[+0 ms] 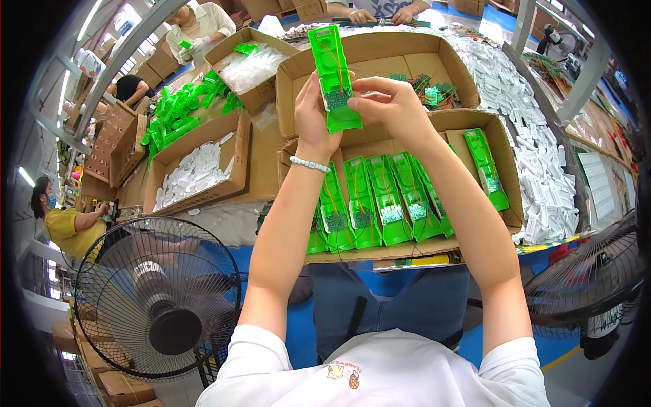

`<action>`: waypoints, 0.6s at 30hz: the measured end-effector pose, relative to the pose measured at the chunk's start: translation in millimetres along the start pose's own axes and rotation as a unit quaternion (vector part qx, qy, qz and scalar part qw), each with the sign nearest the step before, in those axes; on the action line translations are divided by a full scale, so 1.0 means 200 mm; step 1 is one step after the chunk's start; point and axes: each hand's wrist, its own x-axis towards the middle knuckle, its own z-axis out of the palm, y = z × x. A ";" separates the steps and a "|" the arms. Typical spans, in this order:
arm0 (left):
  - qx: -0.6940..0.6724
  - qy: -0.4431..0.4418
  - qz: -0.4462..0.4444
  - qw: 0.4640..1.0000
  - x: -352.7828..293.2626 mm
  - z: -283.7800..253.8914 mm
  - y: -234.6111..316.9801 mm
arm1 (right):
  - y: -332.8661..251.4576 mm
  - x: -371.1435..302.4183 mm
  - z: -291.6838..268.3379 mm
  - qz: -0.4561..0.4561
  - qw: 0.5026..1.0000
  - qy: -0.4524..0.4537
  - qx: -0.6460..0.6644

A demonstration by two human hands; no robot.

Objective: The person assembles green plastic electronic components by hand, inserting internal pieces into housings.

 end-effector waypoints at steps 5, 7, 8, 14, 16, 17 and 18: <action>0.005 0.038 -0.008 0.999 0.00 0.03 0.00 | 0.00 0.00 -0.01 0.003 1.000 -0.005 0.024; 0.015 0.028 -0.013 0.999 0.01 0.03 0.01 | 0.00 0.02 -0.03 0.003 1.000 -0.014 0.016; 0.025 0.018 -0.017 0.999 0.01 0.04 0.01 | 0.00 0.01 -0.04 0.005 1.000 -0.014 0.017; -0.040 0.024 -0.082 0.996 -0.01 0.06 0.00 | 0.00 0.01 -0.08 0.029 0.998 -0.046 0.031; -0.048 0.017 -0.087 0.995 -0.01 0.04 -0.01 | -0.02 0.01 -0.08 0.041 0.998 -0.054 -0.011; -0.055 0.008 -0.091 0.994 -0.01 0.04 -0.01 | -0.02 0.01 -0.08 0.040 0.998 -0.054 -0.012; -0.055 0.008 -0.090 0.994 -0.01 0.04 -0.01 | -0.02 0.00 -0.07 0.040 0.998 -0.054 -0.005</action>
